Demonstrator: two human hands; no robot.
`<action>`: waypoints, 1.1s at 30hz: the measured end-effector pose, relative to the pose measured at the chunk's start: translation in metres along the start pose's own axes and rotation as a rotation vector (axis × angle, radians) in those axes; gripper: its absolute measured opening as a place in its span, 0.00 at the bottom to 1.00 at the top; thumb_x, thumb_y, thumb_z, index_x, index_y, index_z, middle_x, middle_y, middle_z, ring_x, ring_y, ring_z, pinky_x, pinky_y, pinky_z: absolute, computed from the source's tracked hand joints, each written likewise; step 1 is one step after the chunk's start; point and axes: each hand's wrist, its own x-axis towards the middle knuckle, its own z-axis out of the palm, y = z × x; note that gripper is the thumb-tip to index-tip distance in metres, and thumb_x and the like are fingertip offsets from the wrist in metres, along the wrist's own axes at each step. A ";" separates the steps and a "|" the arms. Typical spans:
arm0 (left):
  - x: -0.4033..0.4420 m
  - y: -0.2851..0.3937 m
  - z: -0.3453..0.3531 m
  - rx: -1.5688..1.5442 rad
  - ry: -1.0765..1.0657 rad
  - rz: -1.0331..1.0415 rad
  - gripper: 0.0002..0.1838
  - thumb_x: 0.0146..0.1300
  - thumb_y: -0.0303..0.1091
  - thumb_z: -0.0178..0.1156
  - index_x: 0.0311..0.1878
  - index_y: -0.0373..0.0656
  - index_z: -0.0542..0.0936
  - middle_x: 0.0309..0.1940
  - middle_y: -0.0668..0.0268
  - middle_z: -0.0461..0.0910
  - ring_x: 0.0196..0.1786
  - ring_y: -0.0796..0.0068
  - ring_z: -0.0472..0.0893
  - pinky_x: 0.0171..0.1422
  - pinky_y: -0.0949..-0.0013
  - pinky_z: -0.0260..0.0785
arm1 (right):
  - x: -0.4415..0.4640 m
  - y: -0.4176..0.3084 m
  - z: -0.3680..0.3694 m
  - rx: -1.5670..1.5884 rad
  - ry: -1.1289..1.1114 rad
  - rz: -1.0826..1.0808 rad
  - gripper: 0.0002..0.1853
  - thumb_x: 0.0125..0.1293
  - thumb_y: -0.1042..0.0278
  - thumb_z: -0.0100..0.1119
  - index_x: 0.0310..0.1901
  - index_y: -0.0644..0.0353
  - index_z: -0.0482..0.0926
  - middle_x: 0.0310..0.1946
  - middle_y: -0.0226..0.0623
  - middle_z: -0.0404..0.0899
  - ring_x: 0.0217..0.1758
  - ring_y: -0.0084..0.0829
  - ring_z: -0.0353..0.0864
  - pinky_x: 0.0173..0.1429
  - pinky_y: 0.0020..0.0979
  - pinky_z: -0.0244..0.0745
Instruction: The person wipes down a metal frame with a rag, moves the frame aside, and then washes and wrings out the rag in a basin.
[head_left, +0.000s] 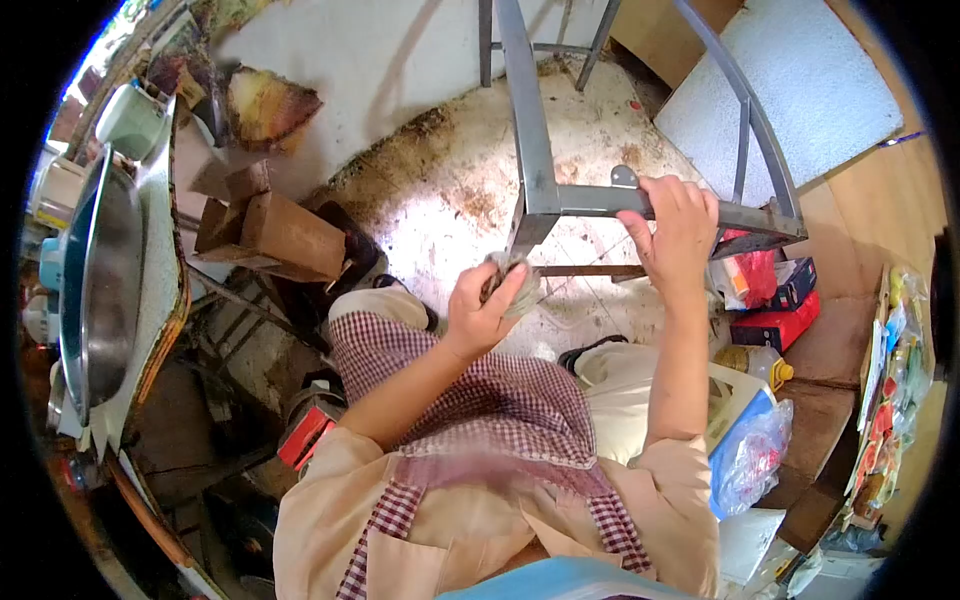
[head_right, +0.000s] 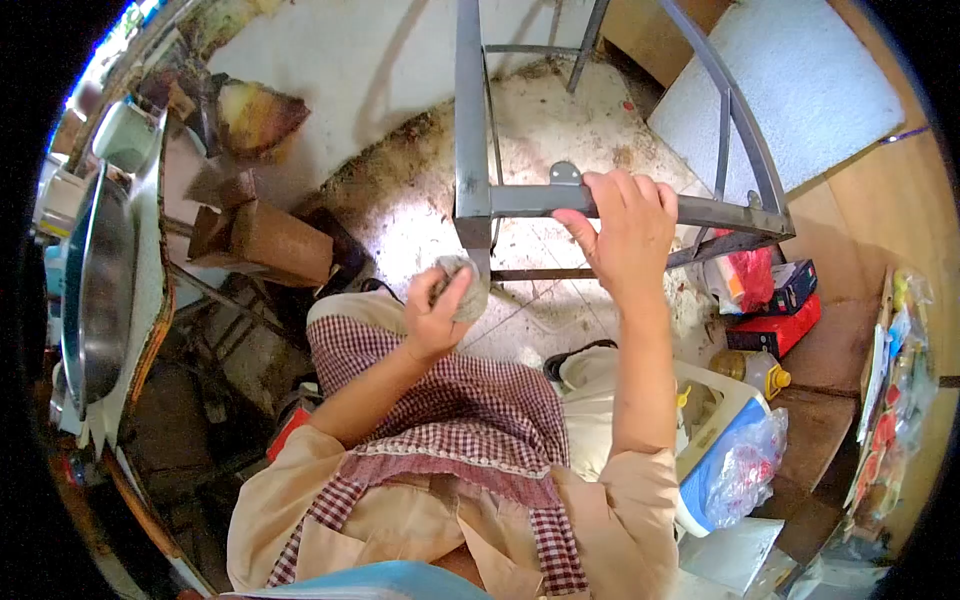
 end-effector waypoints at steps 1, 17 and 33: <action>0.026 0.015 -0.015 0.006 0.137 0.049 0.25 0.40 0.30 0.68 0.48 0.50 0.78 0.43 0.60 0.63 0.35 0.64 0.71 0.38 0.66 0.66 | 0.004 -0.002 -0.008 0.021 -0.029 -0.026 0.23 0.43 0.48 0.64 0.35 0.56 0.73 0.29 0.31 0.73 0.35 0.35 0.72 0.41 0.35 0.61; -0.028 -0.029 0.031 -0.233 0.157 -0.599 0.39 0.43 0.28 0.67 0.60 0.37 0.59 0.50 0.53 0.62 0.53 0.55 0.66 0.59 0.61 0.60 | 0.011 -0.059 -0.003 0.144 -0.029 0.025 0.25 0.37 0.53 0.72 0.33 0.62 0.75 0.27 0.39 0.75 0.31 0.40 0.73 0.40 0.35 0.64; 0.034 -0.139 -0.004 -0.778 0.235 -1.174 0.33 0.52 0.40 0.64 0.57 0.39 0.59 0.44 0.56 0.73 0.46 0.64 0.74 0.52 0.62 0.67 | 0.103 -0.069 0.087 0.123 0.081 -0.017 0.26 0.52 0.54 0.63 0.47 0.65 0.72 0.44 0.49 0.74 0.48 0.46 0.71 0.52 0.40 0.65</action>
